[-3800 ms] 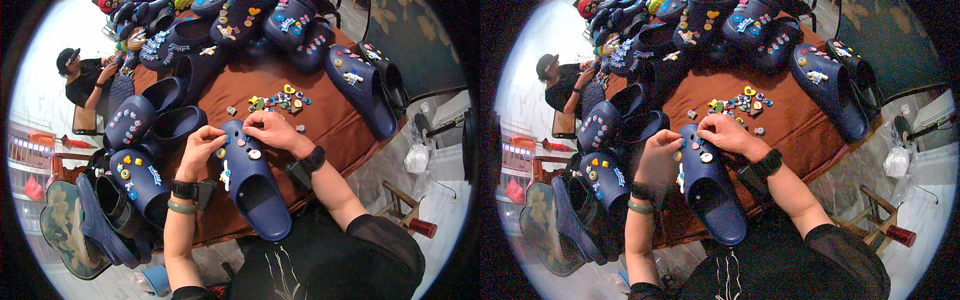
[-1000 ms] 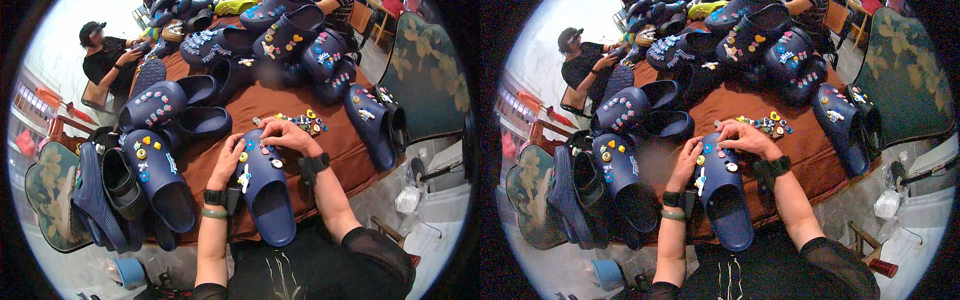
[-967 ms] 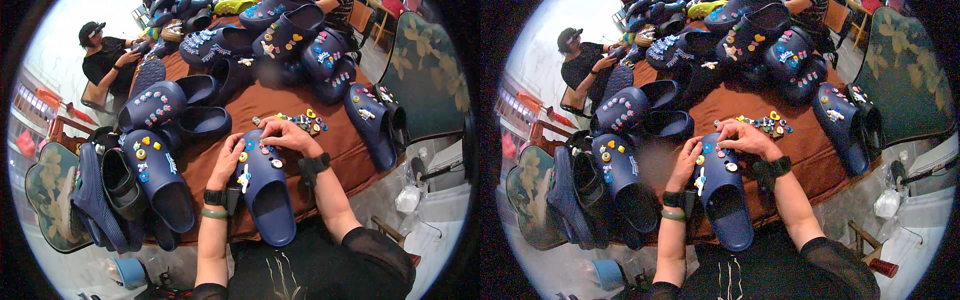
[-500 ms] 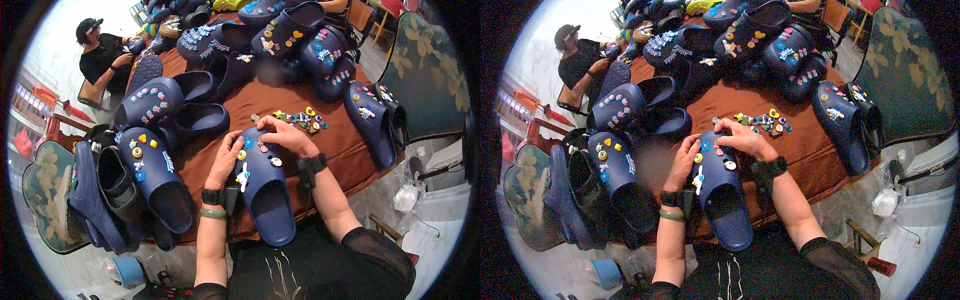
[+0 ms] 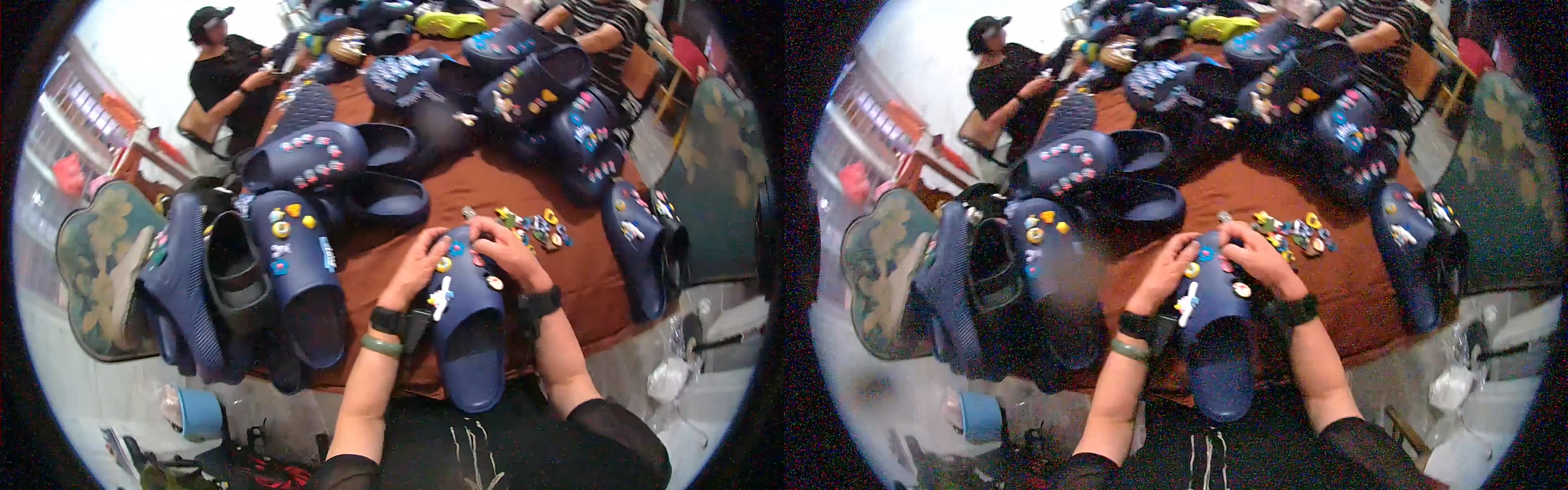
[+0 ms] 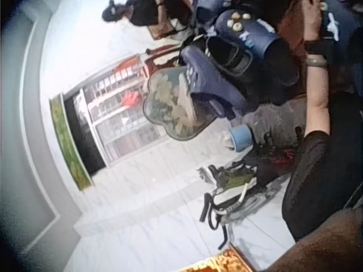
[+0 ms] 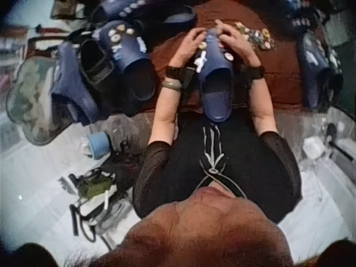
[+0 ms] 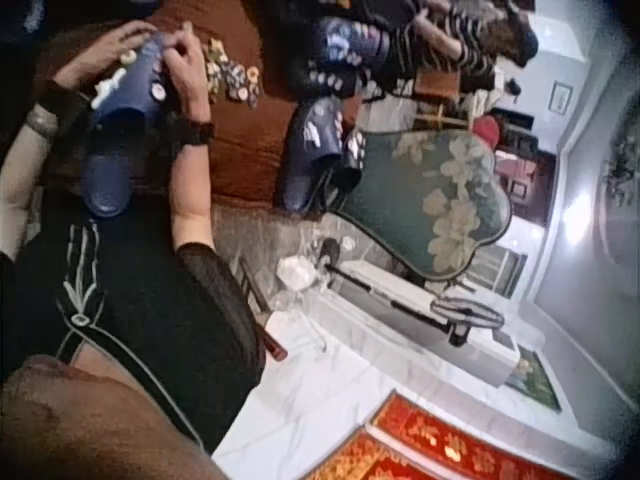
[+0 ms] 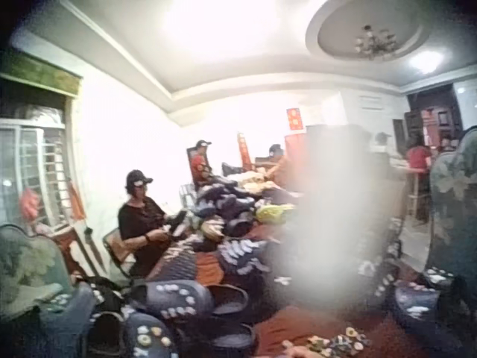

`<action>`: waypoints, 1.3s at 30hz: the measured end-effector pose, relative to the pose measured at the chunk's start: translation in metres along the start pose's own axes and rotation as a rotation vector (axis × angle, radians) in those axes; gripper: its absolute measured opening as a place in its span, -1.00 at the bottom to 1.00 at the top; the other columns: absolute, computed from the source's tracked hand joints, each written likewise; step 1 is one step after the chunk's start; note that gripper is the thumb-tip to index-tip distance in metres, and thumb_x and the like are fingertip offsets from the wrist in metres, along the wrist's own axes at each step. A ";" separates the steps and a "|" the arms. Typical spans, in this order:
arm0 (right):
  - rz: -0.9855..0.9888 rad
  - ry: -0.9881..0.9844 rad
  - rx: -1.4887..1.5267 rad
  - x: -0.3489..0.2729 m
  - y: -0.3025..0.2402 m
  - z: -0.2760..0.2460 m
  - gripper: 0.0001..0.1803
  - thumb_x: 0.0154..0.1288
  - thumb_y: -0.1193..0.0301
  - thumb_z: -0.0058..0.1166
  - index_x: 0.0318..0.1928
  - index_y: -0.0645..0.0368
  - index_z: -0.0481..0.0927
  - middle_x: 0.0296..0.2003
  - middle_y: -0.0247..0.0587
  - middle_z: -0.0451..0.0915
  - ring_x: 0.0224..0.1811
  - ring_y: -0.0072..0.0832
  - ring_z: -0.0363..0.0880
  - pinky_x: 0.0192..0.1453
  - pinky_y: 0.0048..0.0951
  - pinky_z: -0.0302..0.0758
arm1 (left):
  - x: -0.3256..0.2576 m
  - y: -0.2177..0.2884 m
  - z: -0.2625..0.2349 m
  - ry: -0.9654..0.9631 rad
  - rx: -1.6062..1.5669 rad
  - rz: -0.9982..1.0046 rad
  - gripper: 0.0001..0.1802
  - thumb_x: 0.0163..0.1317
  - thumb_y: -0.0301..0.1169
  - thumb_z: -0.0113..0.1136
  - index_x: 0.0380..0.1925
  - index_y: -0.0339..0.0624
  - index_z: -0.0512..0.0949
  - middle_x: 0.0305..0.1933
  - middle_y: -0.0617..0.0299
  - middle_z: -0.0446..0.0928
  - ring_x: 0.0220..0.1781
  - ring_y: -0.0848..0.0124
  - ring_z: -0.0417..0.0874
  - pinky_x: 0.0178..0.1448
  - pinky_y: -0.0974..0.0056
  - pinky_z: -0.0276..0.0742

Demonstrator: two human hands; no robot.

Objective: Attaching decorative plastic charms into the holes of blue clog-style shoes.

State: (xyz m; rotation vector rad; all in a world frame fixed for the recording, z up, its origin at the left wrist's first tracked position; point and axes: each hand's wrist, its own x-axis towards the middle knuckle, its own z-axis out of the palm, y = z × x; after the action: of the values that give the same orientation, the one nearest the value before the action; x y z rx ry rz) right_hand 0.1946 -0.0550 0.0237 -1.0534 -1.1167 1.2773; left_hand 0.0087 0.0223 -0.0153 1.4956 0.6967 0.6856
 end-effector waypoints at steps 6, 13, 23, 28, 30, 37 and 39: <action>-0.208 0.139 -0.226 -0.003 0.014 -0.007 -0.92 0.15 0.54 0.08 -0.33 0.22 0.47 -0.17 -0.31 0.51 -0.07 -0.57 0.44 0.10 -0.50 0.34 | -0.015 0.001 0.002 0.014 0.126 0.034 -0.55 0.46 -0.20 -0.13 0.17 -0.31 0.32 0.10 0.18 0.42 0.16 0.43 0.38 0.25 0.36 0.30; -0.203 0.476 0.036 0.000 0.019 -0.027 -0.89 0.20 0.50 0.10 -0.26 0.22 0.51 -0.33 -0.44 0.50 -0.23 -0.69 0.40 -0.09 -0.63 0.35 | -0.104 0.048 0.027 -0.063 0.695 -0.013 0.03 0.14 0.00 0.21 0.39 -0.32 -0.12 0.41 -0.22 -0.03 0.49 -0.02 -0.04 0.49 0.09 -0.06; -0.273 0.535 -0.074 0.011 0.005 0.004 -0.92 0.19 0.47 0.11 -0.31 0.20 0.52 -0.37 -0.43 0.50 -0.26 -0.65 0.43 -0.13 -0.57 0.40 | -0.143 0.062 0.033 0.080 0.627 -0.247 0.07 -0.02 -0.25 0.32 0.37 -0.33 -0.13 0.18 -0.23 0.24 0.27 -0.07 0.27 0.33 0.07 0.24; -0.191 0.515 0.069 0.004 0.025 -0.030 -0.91 0.22 0.47 0.06 -0.27 0.17 0.49 -0.37 -0.42 0.45 -0.30 -0.62 0.41 -0.17 -0.58 0.39 | -0.151 0.028 0.044 0.143 0.569 -0.060 -0.17 0.16 -0.41 0.00 0.37 -0.42 -0.14 0.27 -0.32 0.15 0.33 -0.18 0.19 0.37 0.04 0.15; -0.239 0.500 0.079 0.003 0.033 -0.035 -0.93 0.23 0.48 0.06 -0.29 0.17 0.47 -0.40 -0.42 0.44 -0.37 -0.64 0.42 -0.24 -0.59 0.37 | -0.157 0.013 0.040 0.165 0.428 0.061 -0.22 0.17 -0.44 -0.07 0.37 -0.41 -0.11 0.37 -0.30 0.07 0.42 -0.07 0.12 0.44 0.11 0.05; -0.276 0.436 0.082 0.016 0.059 -0.053 -0.92 0.25 0.48 0.06 -0.28 0.21 0.47 -0.42 -0.41 0.45 -0.37 -0.66 0.42 -0.27 -0.60 0.39 | -0.173 0.080 0.015 0.215 -0.162 -0.132 -0.38 0.15 -0.48 -0.08 0.28 -0.34 0.19 0.25 0.13 0.31 0.30 0.33 0.27 0.35 0.30 0.15; -0.270 0.482 0.030 0.014 0.057 -0.062 -0.91 0.24 0.47 0.07 -0.30 0.21 0.48 -0.40 -0.39 0.47 -0.36 -0.66 0.43 -0.26 -0.59 0.39 | -0.196 0.114 -0.013 0.178 -0.222 -0.247 -0.45 0.16 -0.45 -0.07 0.21 -0.33 0.30 0.22 0.13 0.35 0.26 0.34 0.32 0.33 0.27 0.19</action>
State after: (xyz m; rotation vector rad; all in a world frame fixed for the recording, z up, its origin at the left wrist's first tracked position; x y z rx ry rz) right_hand 0.2457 -0.0375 -0.0427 -1.0730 -0.8306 0.7682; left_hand -0.1238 -0.1237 0.0968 1.1322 0.8935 0.6867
